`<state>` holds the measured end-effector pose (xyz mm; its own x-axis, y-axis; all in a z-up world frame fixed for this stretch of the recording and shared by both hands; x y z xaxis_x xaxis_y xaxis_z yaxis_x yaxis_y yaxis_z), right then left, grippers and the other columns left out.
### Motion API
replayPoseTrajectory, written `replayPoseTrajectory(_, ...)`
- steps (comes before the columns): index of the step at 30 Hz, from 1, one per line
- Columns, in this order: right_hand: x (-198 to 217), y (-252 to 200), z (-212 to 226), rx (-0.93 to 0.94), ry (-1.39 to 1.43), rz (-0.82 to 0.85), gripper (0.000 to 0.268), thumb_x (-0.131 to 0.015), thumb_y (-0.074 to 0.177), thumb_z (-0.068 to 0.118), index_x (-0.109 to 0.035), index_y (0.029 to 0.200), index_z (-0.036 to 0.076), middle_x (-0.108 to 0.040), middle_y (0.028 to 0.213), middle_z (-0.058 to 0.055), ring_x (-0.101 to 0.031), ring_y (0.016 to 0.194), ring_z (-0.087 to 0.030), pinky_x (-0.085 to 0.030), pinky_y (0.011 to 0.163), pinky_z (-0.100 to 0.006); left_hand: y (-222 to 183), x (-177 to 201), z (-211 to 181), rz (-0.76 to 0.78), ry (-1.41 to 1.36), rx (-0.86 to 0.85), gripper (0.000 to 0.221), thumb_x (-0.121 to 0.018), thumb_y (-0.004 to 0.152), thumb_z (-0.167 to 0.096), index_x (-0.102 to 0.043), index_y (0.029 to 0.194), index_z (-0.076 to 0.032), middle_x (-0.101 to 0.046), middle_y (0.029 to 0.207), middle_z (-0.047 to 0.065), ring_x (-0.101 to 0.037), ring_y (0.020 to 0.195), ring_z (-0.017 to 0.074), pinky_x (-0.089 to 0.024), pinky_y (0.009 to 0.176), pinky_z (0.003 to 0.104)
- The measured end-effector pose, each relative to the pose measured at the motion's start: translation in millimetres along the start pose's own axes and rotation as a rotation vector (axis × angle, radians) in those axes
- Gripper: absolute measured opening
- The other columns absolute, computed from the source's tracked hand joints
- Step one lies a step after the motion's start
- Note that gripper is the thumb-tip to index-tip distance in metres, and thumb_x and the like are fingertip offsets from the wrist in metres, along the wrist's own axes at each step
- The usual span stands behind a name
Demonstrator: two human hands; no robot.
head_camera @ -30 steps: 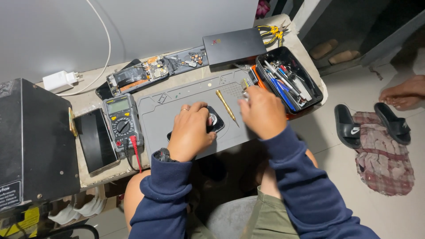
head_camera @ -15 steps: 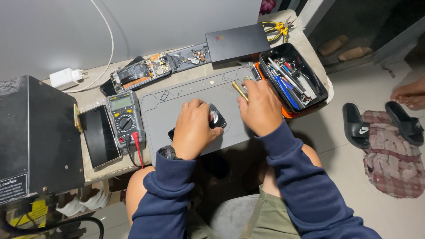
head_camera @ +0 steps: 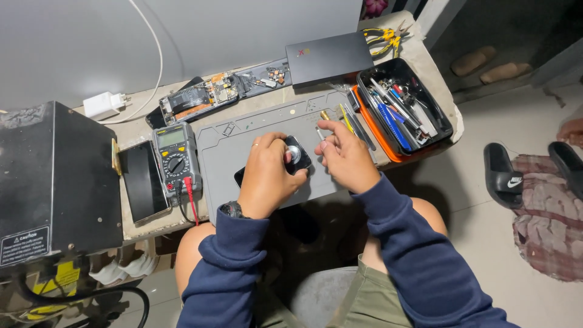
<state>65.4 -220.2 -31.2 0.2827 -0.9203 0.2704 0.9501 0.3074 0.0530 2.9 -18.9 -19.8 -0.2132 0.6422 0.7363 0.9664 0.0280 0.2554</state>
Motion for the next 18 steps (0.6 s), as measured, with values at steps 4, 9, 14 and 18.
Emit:
replayPoseTrajectory(4,-3.0,5.8,-18.4,-0.025,-0.038,-0.003,0.033,-0.067,0.109,0.004,-0.077,0.14,0.001,-0.088,0.095,-0.016,-0.083,0.069,-0.017,-0.068,0.053,-0.027,0.3,2.7,-4.9,-0.014,-0.046,-0.008,0.04,-0.101,0.072,-0.014,-0.064,0.084,-0.003,-0.073,0.135,0.024,-0.07,0.13,0.0487,-0.059,0.114,0.054)
replayPoseTrajectory(9,-1.9,-0.6,4.6,-0.058,0.029,-0.016,0.04,-0.068,0.107,-0.002,-0.072,0.147,0.0,-0.079,0.096,-0.018,-0.081,0.07,-0.02,-0.071,0.052,-0.028,-0.9,8.4,-4.0,-0.055,-0.102,-0.053,0.044,-0.101,0.071,-0.013,-0.059,0.081,-0.005,-0.075,0.136,0.022,-0.071,0.128,0.0492,-0.059,0.111,0.056)
replayPoseTrajectory(14,0.4,-1.8,15.3,-0.08,0.08,-0.026,0.053,-0.062,0.109,-0.004,-0.057,0.161,0.001,-0.071,0.1,-0.018,-0.079,0.074,-0.019,-0.073,0.053,-0.028,-0.1,10.0,-10.1,-0.07,-0.128,-0.071,0.046,-0.101,0.071,-0.012,-0.057,0.081,-0.006,-0.075,0.137,0.022,-0.071,0.128,0.0488,-0.059,0.11,0.056)
replayPoseTrajectory(18,-4.4,1.5,-2.4,-0.075,0.193,0.01,0.05,-0.064,0.109,-0.003,-0.059,0.158,0.0,-0.071,0.098,-0.018,-0.077,0.071,-0.018,-0.067,0.048,-0.025,-0.1,7.3,-9.8,-0.082,-0.125,-0.091,0.046,-0.101,0.07,-0.012,-0.057,0.081,-0.006,-0.075,0.136,0.02,-0.072,0.127,0.048,-0.06,0.108,0.056)
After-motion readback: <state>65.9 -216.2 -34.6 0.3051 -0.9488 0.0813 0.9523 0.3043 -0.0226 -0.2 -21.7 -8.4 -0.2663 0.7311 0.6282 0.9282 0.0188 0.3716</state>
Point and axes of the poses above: each hand's wrist, its own y-axis towards the middle knuckle, its own x-axis out of the back of the hand, z = x × y, the point moved 1 cm from there along y, towards the middle knuckle
